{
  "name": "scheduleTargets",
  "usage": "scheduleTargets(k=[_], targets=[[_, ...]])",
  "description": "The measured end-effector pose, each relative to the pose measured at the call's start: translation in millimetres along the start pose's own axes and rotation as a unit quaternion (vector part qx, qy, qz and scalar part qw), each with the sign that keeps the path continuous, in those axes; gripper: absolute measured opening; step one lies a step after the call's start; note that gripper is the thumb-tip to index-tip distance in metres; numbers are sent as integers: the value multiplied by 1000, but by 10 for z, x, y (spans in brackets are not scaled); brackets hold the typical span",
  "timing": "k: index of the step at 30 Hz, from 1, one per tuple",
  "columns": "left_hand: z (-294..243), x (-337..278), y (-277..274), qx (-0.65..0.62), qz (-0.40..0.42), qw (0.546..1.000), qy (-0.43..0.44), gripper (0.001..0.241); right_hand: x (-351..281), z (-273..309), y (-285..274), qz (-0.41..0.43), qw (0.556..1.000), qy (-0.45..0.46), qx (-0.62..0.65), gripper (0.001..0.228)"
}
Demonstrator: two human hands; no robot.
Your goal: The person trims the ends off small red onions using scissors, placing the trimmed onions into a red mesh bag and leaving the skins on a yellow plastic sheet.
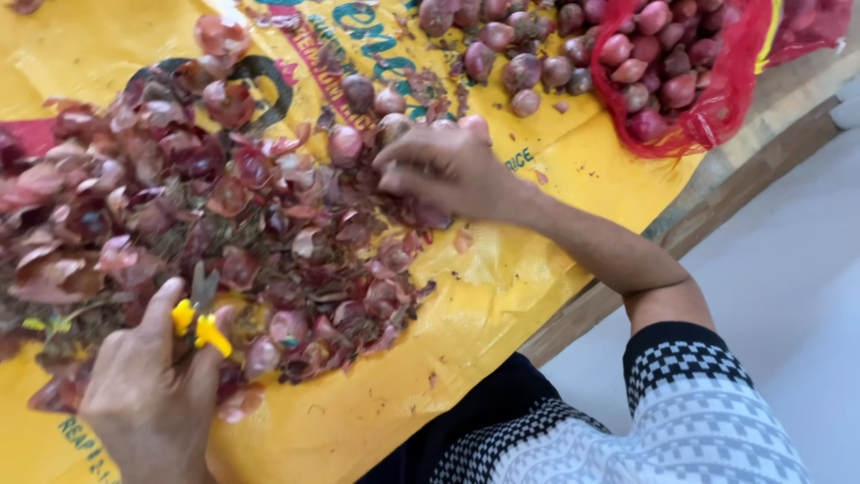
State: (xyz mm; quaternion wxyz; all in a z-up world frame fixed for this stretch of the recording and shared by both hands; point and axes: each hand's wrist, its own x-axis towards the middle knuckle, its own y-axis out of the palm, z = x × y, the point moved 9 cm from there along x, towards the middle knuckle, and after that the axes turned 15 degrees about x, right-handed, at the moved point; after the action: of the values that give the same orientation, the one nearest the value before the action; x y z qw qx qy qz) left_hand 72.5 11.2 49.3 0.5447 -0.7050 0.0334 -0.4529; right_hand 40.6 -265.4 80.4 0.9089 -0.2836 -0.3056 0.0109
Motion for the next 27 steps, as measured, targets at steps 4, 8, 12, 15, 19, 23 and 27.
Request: scheduleTargets(k=[4,8,12,15,19,23,27], targets=[[14,-125,40,67,-5,998,18,39,-378,-713,-762,-86,984,125,-95,10],[63,-104,148,136,127,982,-25,49,-719,-957,-1339,-146,947,153,-242,16],[293,-433,486,182,167,969,-14,64,-966,-1077,-1947,-224,927,147,-264,20],[320,-505,531,104,134,985,18,60,-1039,-1303,-2293,-232,902,135,-338,5],[208,-442,516,-44,30,995,83,53,-885,-1787,-2200,-153,925,169,-305,25],[236,-452,615,1,75,997,24,49,-984,-2485,-1955,25,885,293,-362,44],[337,-566,735,16,60,995,73,54,-932,-2340,-1974,-2,872,266,-411,25]])
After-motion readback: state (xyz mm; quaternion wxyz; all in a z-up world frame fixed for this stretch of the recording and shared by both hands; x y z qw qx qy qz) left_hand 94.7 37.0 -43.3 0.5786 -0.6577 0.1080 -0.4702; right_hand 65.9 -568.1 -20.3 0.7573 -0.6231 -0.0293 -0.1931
